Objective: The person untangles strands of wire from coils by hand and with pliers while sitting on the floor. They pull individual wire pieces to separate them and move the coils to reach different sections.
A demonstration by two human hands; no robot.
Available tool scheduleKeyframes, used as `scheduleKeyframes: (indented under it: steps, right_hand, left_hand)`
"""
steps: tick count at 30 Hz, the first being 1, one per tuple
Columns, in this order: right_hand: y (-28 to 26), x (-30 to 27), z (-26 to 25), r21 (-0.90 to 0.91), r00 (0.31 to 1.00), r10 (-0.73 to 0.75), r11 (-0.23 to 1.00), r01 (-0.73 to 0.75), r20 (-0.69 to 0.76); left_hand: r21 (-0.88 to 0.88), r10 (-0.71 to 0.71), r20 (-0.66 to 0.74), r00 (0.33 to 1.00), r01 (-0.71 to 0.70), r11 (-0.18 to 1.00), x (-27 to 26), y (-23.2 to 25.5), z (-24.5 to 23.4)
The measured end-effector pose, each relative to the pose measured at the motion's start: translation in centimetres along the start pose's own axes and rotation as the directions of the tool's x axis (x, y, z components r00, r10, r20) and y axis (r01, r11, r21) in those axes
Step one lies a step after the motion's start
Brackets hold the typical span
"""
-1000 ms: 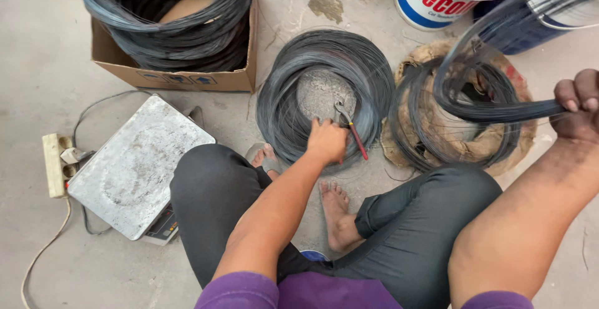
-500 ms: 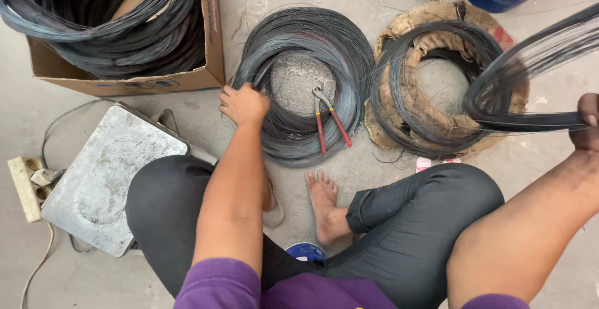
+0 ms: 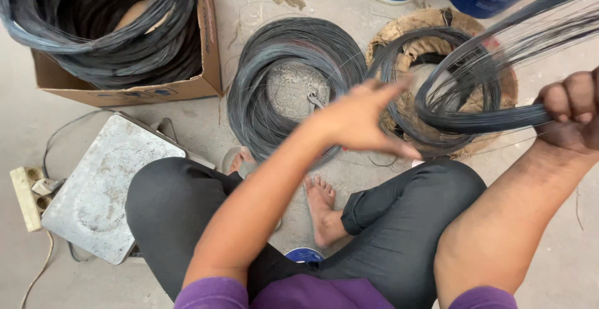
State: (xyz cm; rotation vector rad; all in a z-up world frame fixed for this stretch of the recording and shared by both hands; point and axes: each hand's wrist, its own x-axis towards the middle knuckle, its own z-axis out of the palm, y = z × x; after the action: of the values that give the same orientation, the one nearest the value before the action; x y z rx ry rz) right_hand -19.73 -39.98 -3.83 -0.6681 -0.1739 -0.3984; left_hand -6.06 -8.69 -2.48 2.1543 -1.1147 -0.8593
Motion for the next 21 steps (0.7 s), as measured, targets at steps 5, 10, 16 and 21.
scheduleKeyframes:
  steps: [5,10,16,21]
  right_hand:
    - [3.4,0.3,5.3,-0.396,0.985,0.089,0.918,-0.024,0.146]
    - [5.6,-0.2,8.6,-0.186,0.982,0.132,0.977,-0.106,0.136]
    - [8.0,2.6,9.4,-0.044,0.941,0.293,0.956,-0.29,0.168]
    - [9.4,3.1,10.3,-0.271,0.939,0.338,0.912,-0.309,0.067]
  left_hand:
    - [0.09,0.358,-0.468,0.808,-0.36,0.929,0.9,3.8,9.8]
    - [0.149,0.378,-0.794,0.476,-0.45,0.88,1.6,2.4,11.7]
    - [-0.169,0.342,-0.621,0.705,-0.547,0.82,2.1,0.5,10.2]
    - [-0.047,0.23,-0.89,0.394,-0.582,0.812,1.0,0.8,9.1]
